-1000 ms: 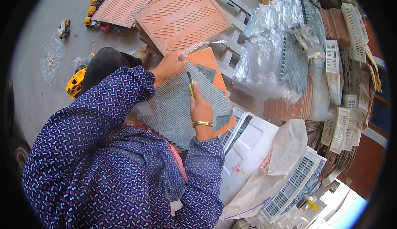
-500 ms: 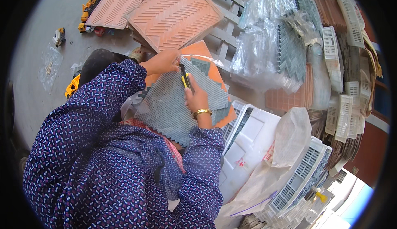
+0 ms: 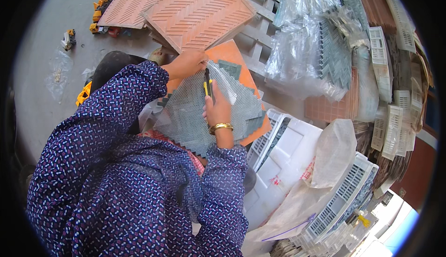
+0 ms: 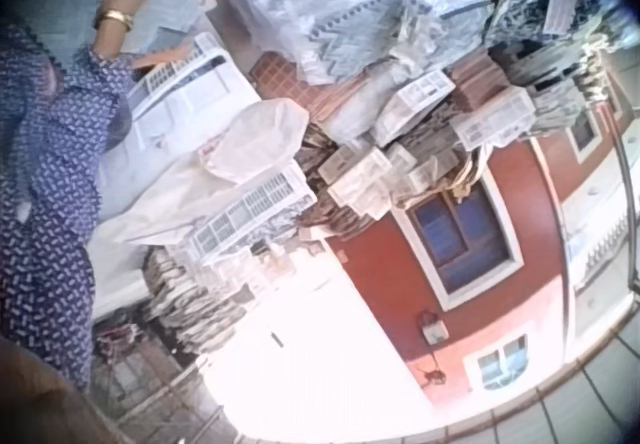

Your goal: The person uses a utility knife to cut a grey interlocking tile along a pre-marked line on an orange backing board. After cutting, the person places the tile aside and picks up a new stack of tiles from a plastic bag.

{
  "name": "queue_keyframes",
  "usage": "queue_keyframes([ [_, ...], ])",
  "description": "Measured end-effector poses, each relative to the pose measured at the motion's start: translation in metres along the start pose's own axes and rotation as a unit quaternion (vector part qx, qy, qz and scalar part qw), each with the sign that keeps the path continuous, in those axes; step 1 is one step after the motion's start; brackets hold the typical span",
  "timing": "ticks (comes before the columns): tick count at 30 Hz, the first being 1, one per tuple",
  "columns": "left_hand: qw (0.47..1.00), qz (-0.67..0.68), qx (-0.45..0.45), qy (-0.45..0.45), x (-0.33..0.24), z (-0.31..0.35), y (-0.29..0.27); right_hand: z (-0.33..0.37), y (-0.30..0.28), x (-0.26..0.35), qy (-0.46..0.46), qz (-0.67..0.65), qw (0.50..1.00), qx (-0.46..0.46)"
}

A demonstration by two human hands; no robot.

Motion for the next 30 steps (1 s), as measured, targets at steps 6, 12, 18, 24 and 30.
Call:
queue_keyframes([
  [6, 0.998, 0.055, 0.002, -0.01, -0.001, 0.0, -0.002, 0.015, 0.013, -0.005, 0.018, -0.025, 0.999, -0.02],
  [12, 0.999, 0.03, 0.033, 0.003, -0.007, -0.002, -0.004, 0.005, 0.026, 0.006, 0.048, -0.066, 0.996, -0.04],
  [18, 0.999, 0.023, 0.037, -0.015, -0.002, -0.003, -0.007, 0.022, 0.05, 0.0, 0.008, -0.02, 0.999, -0.043],
  [24, 0.993, 0.087, 0.061, -0.053, -0.006, -0.002, -0.01, 0.016, 0.055, 0.011, 0.041, -0.076, 0.995, -0.053],
  [30, 0.997, 0.067, -0.014, -0.021, 0.002, 0.0, -0.013, 0.034, 0.069, -0.002, 0.028, -0.1, 0.994, -0.037],
])
Point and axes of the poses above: each hand's wrist, its own z-axis away from the middle knuckle, its own y-axis out of the palm, x = y × z, the point moved 5 cm from there along -z, towards the middle knuckle
